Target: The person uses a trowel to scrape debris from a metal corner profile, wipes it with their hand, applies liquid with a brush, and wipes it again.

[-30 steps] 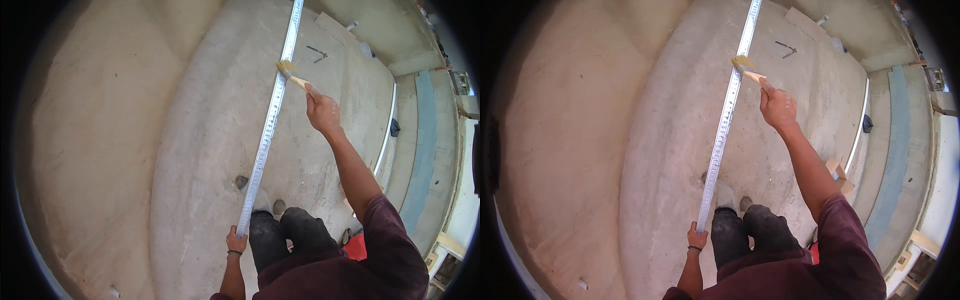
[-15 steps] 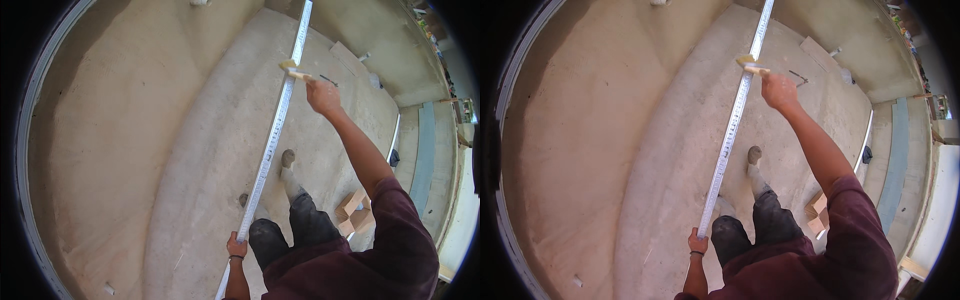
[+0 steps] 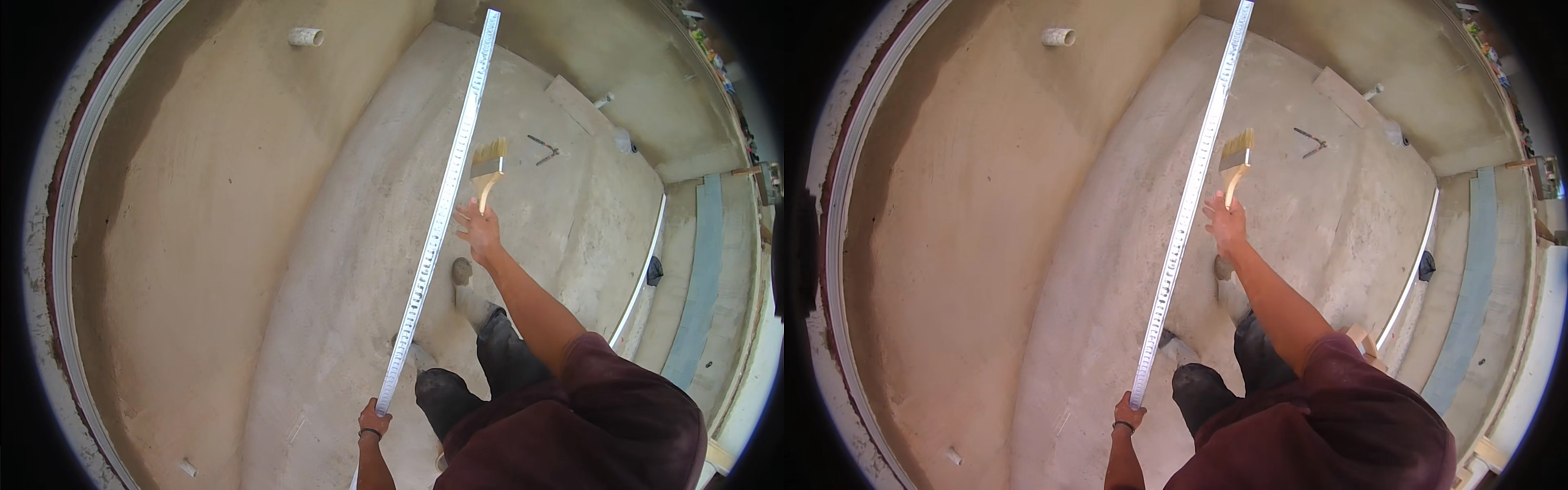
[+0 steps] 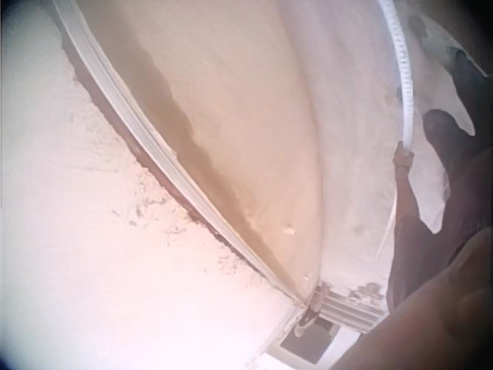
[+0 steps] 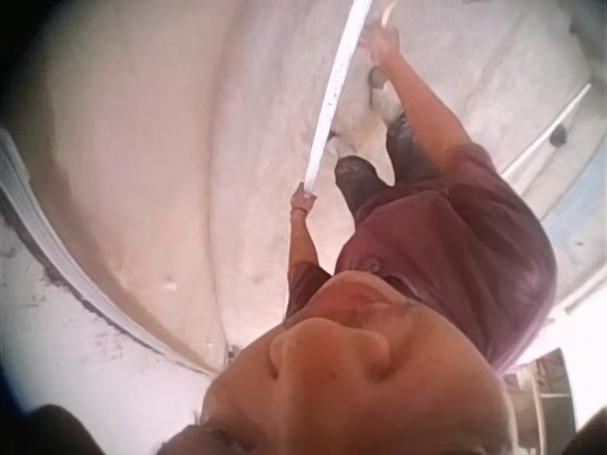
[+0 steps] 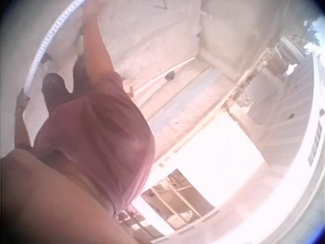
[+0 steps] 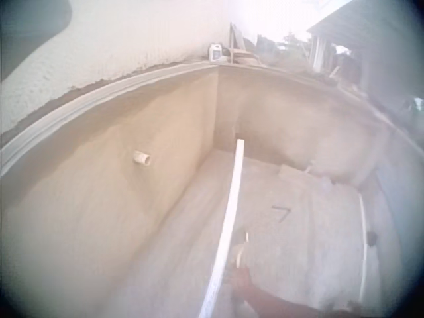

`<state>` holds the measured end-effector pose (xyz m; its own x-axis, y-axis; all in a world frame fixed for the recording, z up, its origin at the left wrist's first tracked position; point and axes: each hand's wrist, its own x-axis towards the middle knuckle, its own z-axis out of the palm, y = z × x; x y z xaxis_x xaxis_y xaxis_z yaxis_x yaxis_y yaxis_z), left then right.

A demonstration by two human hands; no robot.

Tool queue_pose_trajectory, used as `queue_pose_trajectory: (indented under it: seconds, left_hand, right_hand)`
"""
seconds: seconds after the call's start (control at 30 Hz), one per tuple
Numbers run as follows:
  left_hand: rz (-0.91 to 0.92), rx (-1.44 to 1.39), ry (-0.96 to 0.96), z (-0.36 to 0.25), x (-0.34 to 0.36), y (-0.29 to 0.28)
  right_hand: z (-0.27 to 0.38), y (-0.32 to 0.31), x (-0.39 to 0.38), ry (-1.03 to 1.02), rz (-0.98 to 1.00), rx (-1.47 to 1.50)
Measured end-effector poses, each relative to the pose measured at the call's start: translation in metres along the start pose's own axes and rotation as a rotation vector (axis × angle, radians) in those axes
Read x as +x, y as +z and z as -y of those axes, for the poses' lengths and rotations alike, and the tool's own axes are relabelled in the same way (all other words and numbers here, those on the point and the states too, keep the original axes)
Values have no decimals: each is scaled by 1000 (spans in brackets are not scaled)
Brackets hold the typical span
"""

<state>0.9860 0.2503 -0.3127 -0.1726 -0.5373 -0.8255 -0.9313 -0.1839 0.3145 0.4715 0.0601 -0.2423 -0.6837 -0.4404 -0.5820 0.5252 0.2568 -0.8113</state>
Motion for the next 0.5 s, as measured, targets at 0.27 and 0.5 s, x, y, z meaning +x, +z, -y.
queue_pose_trajectory:
  seconds: [0.27,0.5]
  left_hand:
    - [-4,-523,351,-241,27,-70]
    - [-192,-255,340,-395,62,-108]
  right_hand:
    - [-16,1,-12,2,119,168]
    - [72,-83,-58,-510,123,-681]
